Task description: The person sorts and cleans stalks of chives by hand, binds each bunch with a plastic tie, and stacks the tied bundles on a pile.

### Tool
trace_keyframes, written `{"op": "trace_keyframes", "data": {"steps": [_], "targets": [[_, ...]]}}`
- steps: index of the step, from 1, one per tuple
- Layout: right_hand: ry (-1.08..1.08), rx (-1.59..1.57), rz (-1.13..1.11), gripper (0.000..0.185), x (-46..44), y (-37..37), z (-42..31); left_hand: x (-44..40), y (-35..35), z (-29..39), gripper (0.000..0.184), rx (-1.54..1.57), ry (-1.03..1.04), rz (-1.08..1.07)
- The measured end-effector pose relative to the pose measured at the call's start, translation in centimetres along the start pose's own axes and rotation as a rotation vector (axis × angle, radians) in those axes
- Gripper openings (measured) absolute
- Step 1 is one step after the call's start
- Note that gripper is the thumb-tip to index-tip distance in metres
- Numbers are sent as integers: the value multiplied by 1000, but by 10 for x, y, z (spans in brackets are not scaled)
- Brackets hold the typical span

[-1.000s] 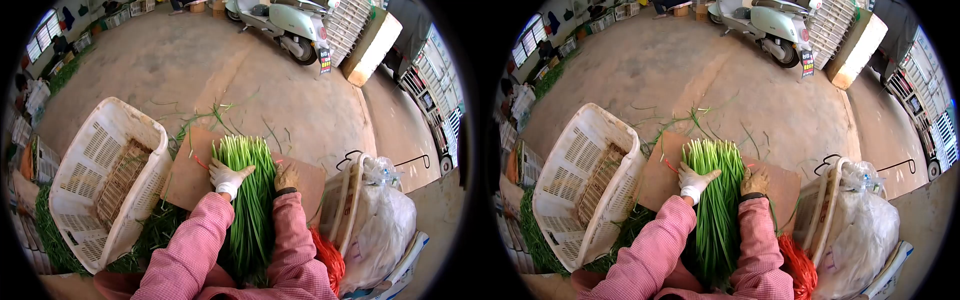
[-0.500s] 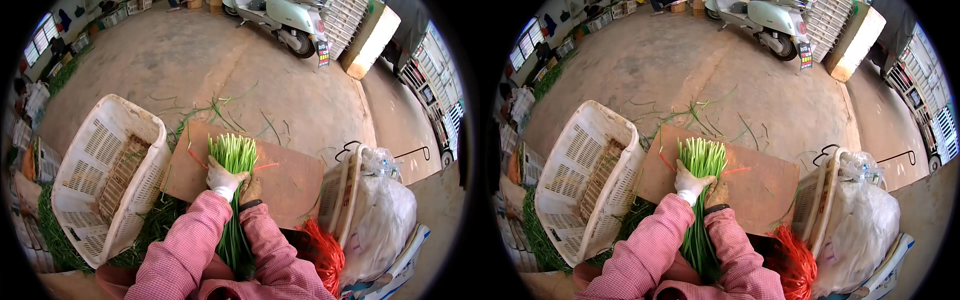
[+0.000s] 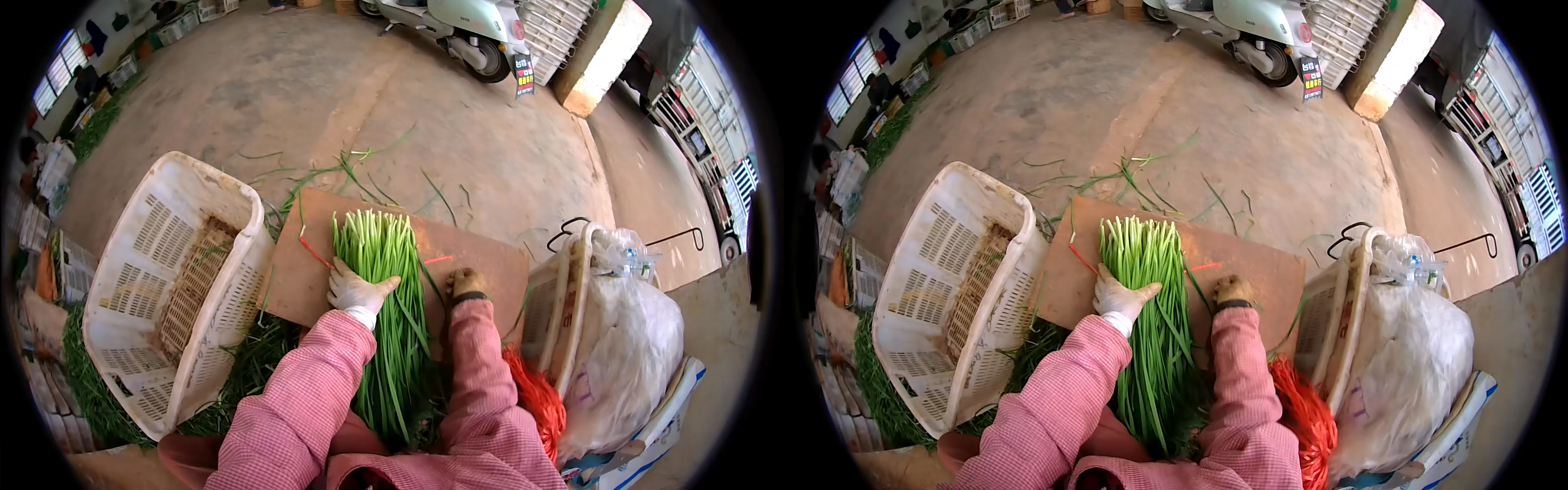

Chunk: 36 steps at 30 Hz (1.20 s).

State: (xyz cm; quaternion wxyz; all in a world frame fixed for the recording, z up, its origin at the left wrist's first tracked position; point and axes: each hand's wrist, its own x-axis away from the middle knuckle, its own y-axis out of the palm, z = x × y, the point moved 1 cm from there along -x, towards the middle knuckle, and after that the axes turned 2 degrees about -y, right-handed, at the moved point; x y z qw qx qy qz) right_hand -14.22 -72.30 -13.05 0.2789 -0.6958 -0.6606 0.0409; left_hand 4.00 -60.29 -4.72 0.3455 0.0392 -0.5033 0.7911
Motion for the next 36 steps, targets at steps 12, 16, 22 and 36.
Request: {"op": "trace_keyframes", "data": {"steps": [12,16,22,36], "targets": [[-83,678,-133,32,-3,31,-49,2,-6,-9,125,317,117,0],[-106,699,-72,34,-3,28,-43,-15,-10,-21,110,611,106,14],[-309,410,-5,33,16,10,-35,-44,-14,-32,58,1229,-61,208],[-583,1022,-264,20,18,10,-53,-89,7,-53,47,175,5,437]]}}
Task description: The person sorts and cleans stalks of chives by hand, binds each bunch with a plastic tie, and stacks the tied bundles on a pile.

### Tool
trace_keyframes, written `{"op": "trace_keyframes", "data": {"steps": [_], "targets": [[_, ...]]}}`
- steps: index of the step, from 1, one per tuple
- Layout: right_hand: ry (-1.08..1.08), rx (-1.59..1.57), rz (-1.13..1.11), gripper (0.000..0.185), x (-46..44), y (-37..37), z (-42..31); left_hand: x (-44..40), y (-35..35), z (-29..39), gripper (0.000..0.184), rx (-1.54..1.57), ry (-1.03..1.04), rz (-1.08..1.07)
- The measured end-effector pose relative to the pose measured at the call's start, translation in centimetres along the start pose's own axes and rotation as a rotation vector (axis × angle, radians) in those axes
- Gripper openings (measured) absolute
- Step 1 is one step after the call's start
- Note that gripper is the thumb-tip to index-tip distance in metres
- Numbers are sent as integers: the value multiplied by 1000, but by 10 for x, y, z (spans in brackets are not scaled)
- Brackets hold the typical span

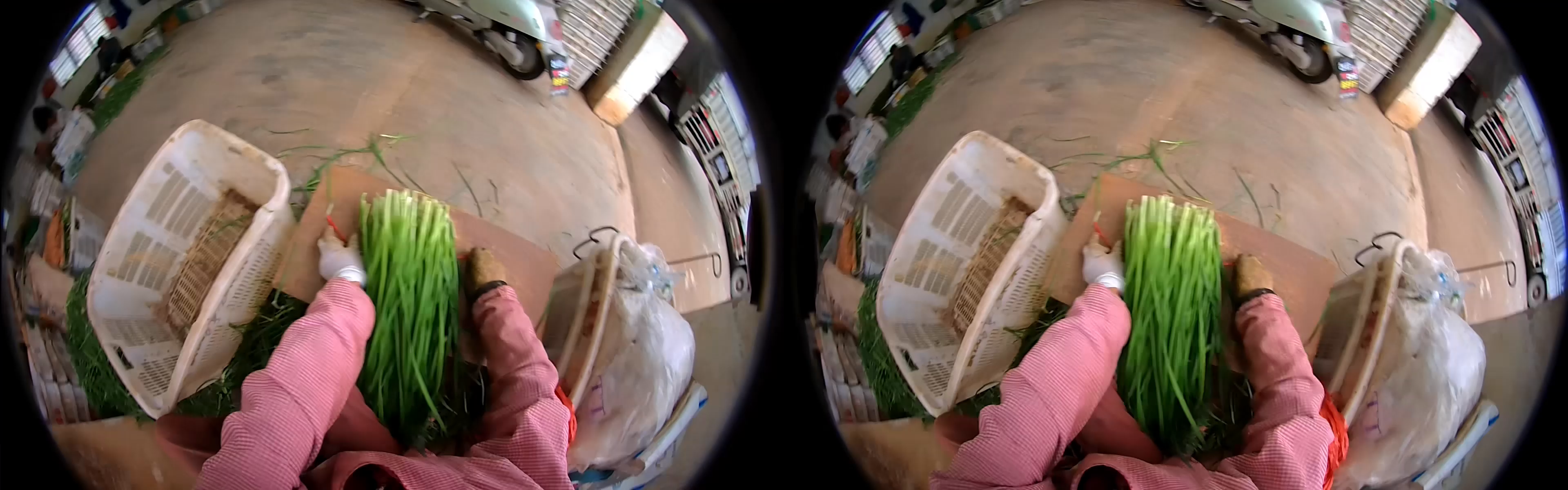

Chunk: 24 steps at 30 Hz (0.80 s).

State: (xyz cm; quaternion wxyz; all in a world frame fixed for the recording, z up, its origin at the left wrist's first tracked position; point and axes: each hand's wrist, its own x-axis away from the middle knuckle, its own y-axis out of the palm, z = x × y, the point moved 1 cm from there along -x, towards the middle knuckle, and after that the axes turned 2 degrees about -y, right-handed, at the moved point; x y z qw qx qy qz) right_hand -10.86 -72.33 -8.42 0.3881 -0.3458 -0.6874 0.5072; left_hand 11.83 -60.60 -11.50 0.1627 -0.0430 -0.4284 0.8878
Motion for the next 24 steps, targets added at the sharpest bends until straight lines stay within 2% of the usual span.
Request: {"op": "trace_keyframes", "data": {"steps": [1,2,3,4,6,7,8,9,11,12,13,17,19,21,23,24], "targets": [[-66,-11,74,24,-6,17,14,1,0,1,41,-96,45,73],[-67,20,72,24,-10,25,20,-4,-2,1,33,-48,38,-14],[-58,63,61,24,-11,25,25,-8,7,-8,21,-24,144,88],[4,-5,62,23,-13,23,36,-5,0,-1,13,109,124,46],[56,-83,66,23,-11,19,47,-19,22,-18,12,326,-19,-51],[-13,-287,84,23,-5,15,54,-20,21,-19,13,398,-87,-91],[-86,-491,101,22,-1,13,56,-20,19,-20,13,395,-84,-88],[-86,-496,102,22,-1,13,55,-17,15,-18,13,452,-78,-58],[-246,-245,158,20,-3,11,46,-12,7,-12,14,508,-67,-23],[-253,-252,162,20,-6,10,42,-10,2,-9,14,671,-170,-85],[-176,-194,123,20,-11,11,37,-8,-2,-9,14,833,-277,-146],[-28,26,-37,21,-7,-10,11,3,-3,-7,21,956,-245,-281],[-45,56,-33,21,-14,7,21,11,-3,-4,22,975,-286,-301],[-57,89,-30,22,-11,16,35,18,3,-4,22,1047,-221,-290],[27,128,36,21,4,20,44,31,2,-2,23,998,-208,-270],[103,130,-69,26,16,4,35,33,5,-3,23,988,-211,-269]]}}
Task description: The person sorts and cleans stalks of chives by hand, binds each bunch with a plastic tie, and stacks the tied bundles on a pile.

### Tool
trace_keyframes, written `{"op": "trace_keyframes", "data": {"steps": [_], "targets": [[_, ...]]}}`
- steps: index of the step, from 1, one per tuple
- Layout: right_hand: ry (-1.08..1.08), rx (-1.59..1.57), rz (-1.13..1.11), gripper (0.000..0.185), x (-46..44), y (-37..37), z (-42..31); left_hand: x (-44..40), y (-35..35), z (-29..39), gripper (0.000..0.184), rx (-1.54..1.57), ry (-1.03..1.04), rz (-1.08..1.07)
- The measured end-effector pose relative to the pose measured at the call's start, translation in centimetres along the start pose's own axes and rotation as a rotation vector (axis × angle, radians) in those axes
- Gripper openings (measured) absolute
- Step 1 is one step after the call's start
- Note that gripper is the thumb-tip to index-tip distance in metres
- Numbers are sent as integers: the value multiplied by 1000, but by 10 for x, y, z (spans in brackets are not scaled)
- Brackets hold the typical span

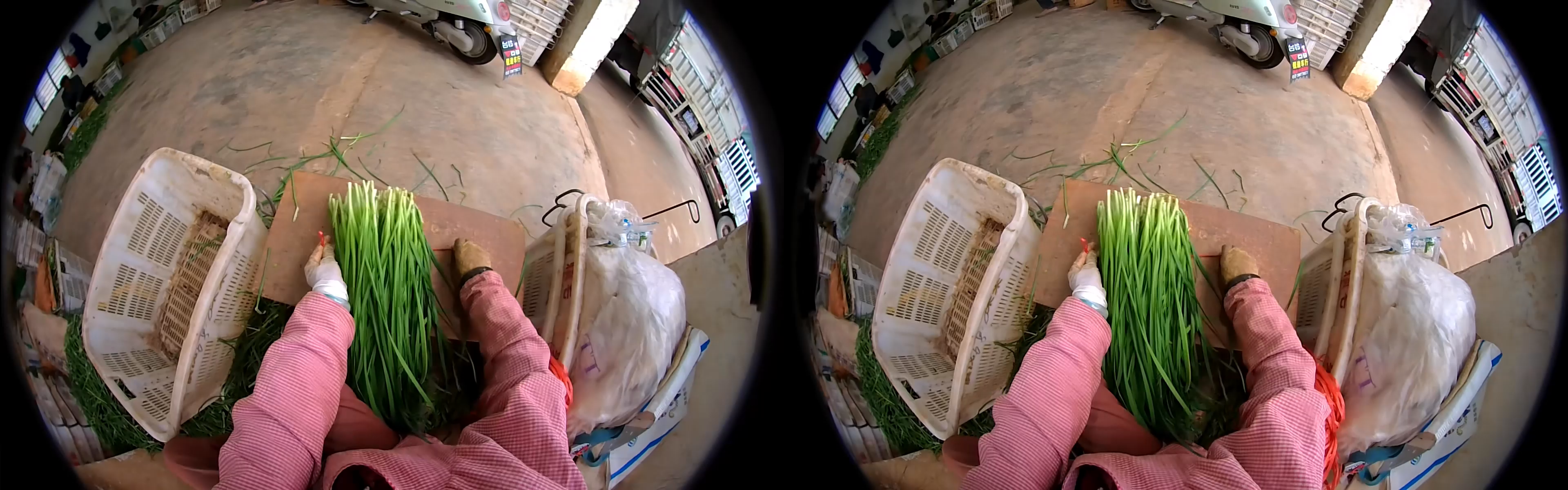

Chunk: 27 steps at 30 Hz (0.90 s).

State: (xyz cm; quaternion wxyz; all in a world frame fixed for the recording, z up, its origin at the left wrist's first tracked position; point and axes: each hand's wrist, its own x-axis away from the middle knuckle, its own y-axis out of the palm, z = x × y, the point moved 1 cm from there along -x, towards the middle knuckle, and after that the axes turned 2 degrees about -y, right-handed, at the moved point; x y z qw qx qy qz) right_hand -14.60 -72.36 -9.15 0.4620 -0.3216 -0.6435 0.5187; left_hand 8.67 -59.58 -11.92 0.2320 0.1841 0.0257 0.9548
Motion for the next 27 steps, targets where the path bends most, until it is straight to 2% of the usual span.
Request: {"op": "trace_keyframes", "data": {"steps": [3,4,5,7,8,9,11,12,16,17,19,21,22,26,27], "targets": [[25,2,50,25,9,3,6,-1,2,-11,23,-15,12,6],[157,-160,98,21,9,2,8,-2,2,-14,24,-23,26,7],[158,-157,100,21,11,7,9,-6,2,-21,24,-21,25,5],[299,-566,498,21,27,12,14,-6,7,-19,28,45,-4,62],[349,-615,401,29,30,14,18,-5,5,-18,30,64,-75,89],[352,-611,403,29,28,14,17,-7,6,-24,30,66,-78,86],[401,-526,192,33,16,17,13,-8,6,-34,30,-35,160,75],[426,-486,85,35,11,18,9,-8,6,-34,29,-19,126,57],[473,-316,90,34,-19,9,-16,-8,8,-34,28,-29,143,20],[415,-357,116,41,-28,15,-17,-7,7,-32,27,-49,107,30],[344,-399,137,49,-34,10,-26,-13,8,-37,22,-137,276,66],[411,-476,14,53,-33,5,-28,-5,7,-31,19,-113,190,100],[437,-501,24,55,-33,10,-27,-7,5,-35,18,-173,194,113],[458,-404,17,46,-29,8,-27,-12,3,-42,20,-255,213,146],[430,-409,53,39,-30,13,-26,-12,3,-39,20,-250,204,141]]}}
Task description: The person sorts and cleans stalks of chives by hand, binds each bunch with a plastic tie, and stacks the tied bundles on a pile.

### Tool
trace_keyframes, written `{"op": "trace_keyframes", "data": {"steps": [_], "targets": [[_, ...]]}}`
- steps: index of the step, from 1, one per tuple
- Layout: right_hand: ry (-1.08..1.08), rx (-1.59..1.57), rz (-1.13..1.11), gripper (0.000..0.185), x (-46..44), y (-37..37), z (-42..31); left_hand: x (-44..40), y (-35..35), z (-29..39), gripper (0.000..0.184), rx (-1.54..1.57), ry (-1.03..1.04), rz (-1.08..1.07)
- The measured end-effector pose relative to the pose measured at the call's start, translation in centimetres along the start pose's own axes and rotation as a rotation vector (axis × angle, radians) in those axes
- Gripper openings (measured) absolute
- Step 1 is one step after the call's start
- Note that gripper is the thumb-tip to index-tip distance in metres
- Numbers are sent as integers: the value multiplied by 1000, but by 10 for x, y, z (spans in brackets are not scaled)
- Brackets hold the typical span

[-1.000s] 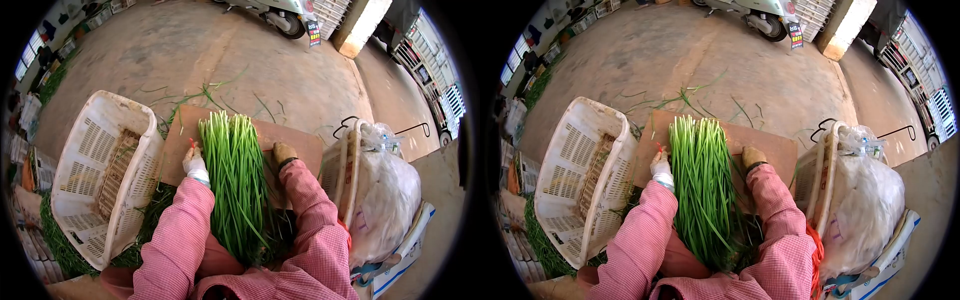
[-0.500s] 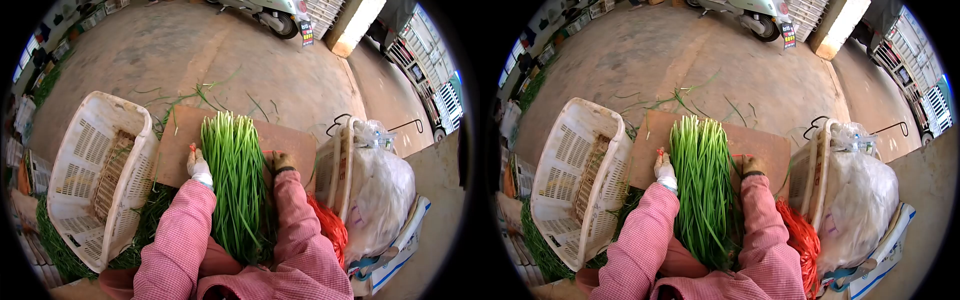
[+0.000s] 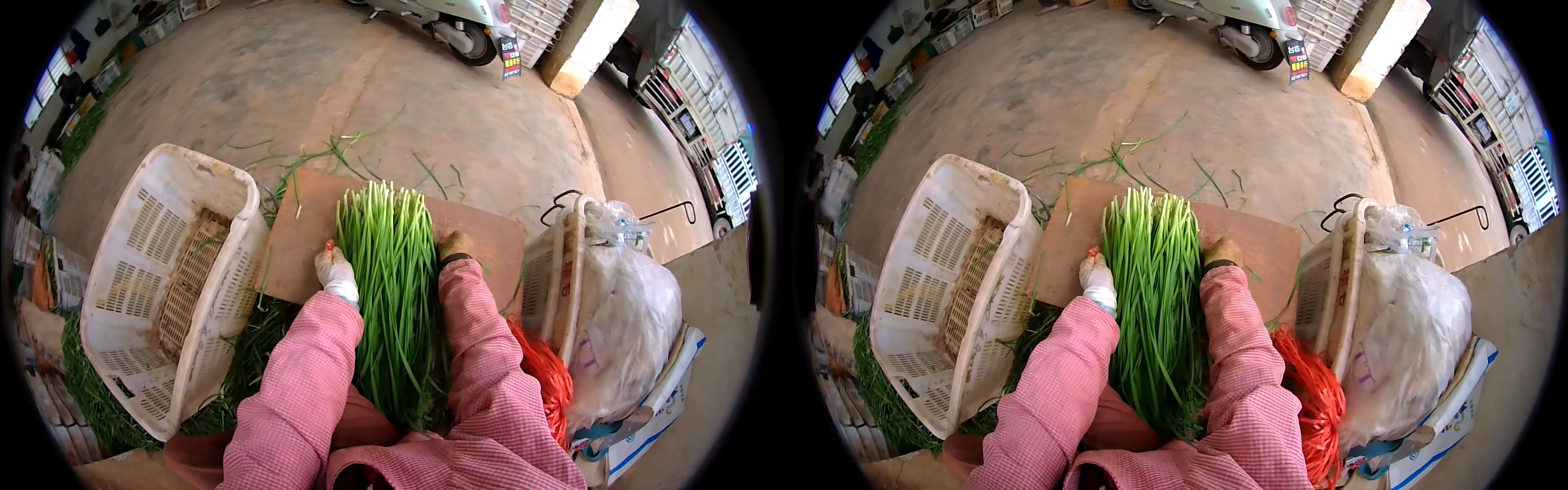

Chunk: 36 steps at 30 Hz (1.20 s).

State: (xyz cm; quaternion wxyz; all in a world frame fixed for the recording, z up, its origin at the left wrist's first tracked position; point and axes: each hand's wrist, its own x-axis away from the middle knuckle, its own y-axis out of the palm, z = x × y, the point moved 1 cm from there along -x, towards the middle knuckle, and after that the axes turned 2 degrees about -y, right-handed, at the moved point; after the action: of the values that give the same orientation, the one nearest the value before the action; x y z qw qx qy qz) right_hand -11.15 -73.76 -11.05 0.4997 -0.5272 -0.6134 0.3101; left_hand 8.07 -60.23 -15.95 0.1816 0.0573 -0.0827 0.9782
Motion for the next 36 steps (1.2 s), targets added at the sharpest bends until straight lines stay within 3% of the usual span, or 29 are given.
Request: {"op": "trace_keyframes", "data": {"steps": [2,4,6,8,10,13,16,17,21,29,32,33,36], "targets": [[-29,-11,36,32,0,7,10,1,-1,4,20,12,-9,-13],[-102,-280,277,20,9,12,20,4,-4,14,21,149,-130,-78],[-99,-321,333,17,10,21,25,5,-2,19,21,250,-235,-58],[-122,-720,355,13,20,21,21,12,-8,38,19,223,-347,-21],[-167,-1271,234,7,17,32,17,14,-11,42,20,191,-332,34],[-109,-1611,-68,4,20,27,20,17,-13,51,21,212,-328,-1],[-177,-1500,-96,5,27,20,19,19,-14,55,15,248,-286,-12],[-183,-1499,-122,13,32,17,20,19,-15,54,15,248,-288,-13],[-127,-1608,-241,24,49,9,25,19,-16,59,23,305,-406,-113],[-261,-1336,-327,17,67,-18,-5,16,-30,83,27,-39,-380,-263],[-199,-1309,-322,18,60,-12,-5,19,-23,76,19,0,-334,-149],[-191,-1318,-335,18,58,-13,-4,22,-22,77,21,128,-351,-156],[-149,-1329,-339,17,56,-13,-3,27,-22,80,28,103,-345,-146]]}}
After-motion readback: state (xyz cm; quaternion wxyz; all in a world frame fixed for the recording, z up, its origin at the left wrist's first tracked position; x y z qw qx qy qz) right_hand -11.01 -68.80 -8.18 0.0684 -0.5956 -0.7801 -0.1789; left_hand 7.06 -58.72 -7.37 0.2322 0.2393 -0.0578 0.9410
